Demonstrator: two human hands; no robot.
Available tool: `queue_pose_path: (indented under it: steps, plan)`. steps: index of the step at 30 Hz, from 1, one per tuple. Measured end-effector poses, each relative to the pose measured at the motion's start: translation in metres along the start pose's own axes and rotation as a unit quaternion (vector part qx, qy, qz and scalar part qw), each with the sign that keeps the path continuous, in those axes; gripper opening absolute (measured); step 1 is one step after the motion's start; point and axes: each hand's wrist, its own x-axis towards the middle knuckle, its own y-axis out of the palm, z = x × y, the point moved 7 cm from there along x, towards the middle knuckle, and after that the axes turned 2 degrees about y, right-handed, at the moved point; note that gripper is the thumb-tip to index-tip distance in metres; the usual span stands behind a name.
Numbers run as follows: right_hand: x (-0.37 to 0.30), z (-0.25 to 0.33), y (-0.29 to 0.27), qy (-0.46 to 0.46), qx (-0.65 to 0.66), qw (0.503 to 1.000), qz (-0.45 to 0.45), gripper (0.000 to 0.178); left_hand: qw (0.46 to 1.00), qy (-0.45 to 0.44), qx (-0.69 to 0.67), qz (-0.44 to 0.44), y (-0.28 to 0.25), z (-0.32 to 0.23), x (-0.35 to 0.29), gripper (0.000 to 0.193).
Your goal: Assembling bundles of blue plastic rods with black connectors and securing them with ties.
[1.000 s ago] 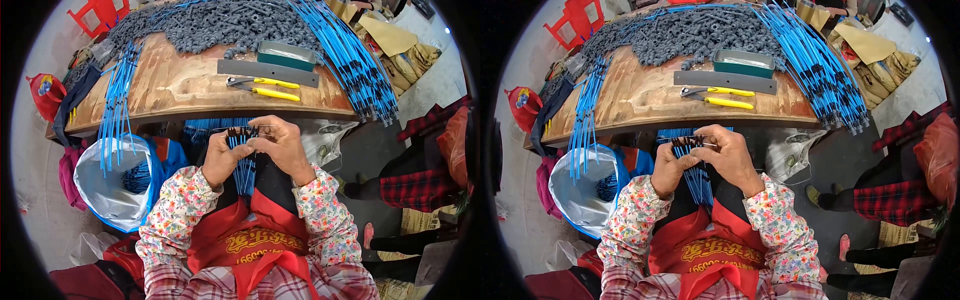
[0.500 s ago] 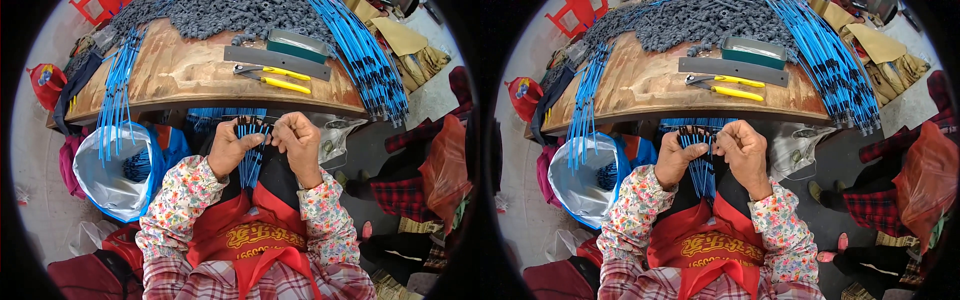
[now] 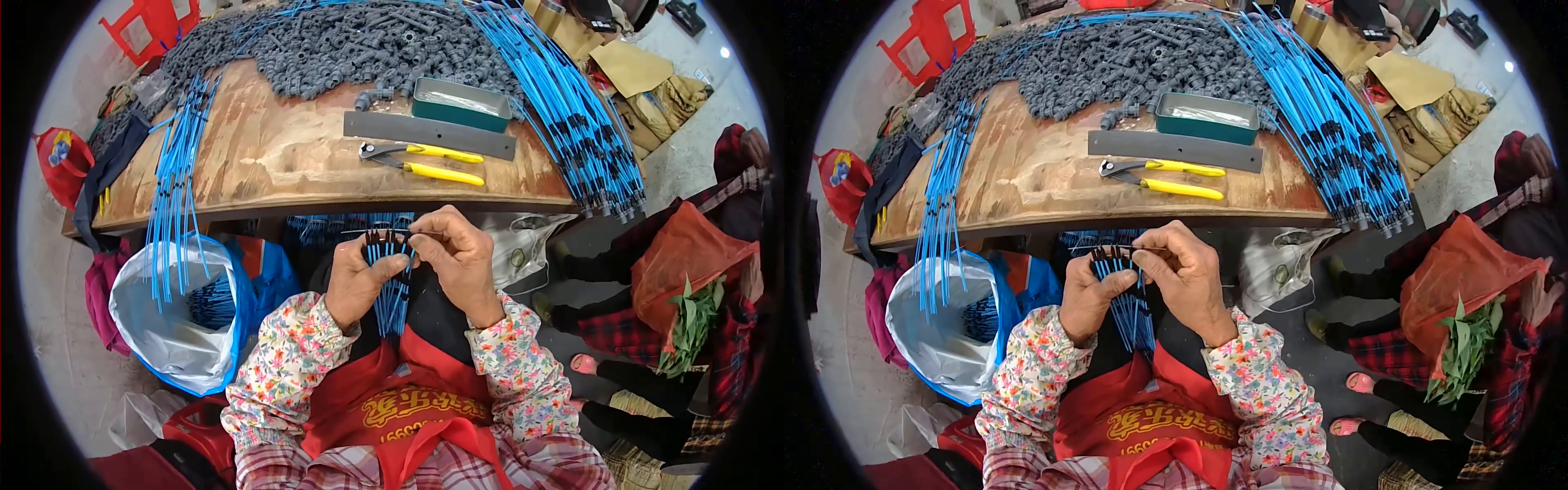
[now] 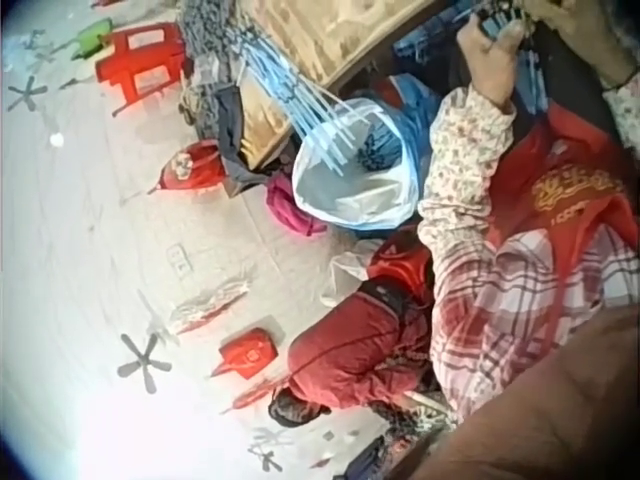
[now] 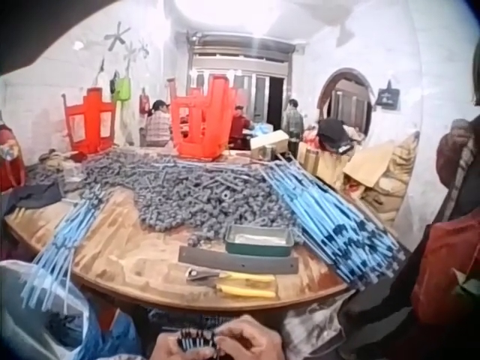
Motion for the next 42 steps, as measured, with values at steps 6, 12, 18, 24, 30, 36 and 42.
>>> queue_pose_path:
  steps: [6,12,18,24,30,36,42]
  plan:
    - [0.013,0.005,0.002,0.03,-0.059,0.996,0.058,0.007,0.999,-0.003,-0.033,-0.017,-0.006,0.003,0.001,0.018]
    - [0.025,0.007,0.008,0.048,-0.077,0.99,0.105,0.007,0.998,-0.005,-0.054,0.01,-0.008,0.004,0.007,0.019]
    - [0.031,0.004,0.013,0.089,-0.09,0.982,0.14,0.006,0.997,-0.01,-0.08,-0.006,-0.01,0.005,0.005,0.018]
    - [0.029,0.013,0.012,0.064,-0.141,0.98,0.125,0.004,0.991,-0.043,-0.124,0.009,-0.007,0.01,0.006,0.018]
    - [0.042,0.015,0.003,0.002,-0.148,0.978,0.149,0.009,0.994,-0.031,-0.108,0.01,-0.003,0.006,0.008,0.017]
    - [0.117,0.023,-0.006,0.017,-0.226,0.967,0.12,0.018,0.995,-0.042,-0.092,-0.018,-0.005,0.005,0.006,0.013]
    - [0.195,0.025,0.036,-0.343,-0.48,0.795,0.144,0.02,0.993,-0.04,-0.109,-0.032,-0.005,0.008,0.007,0.012]
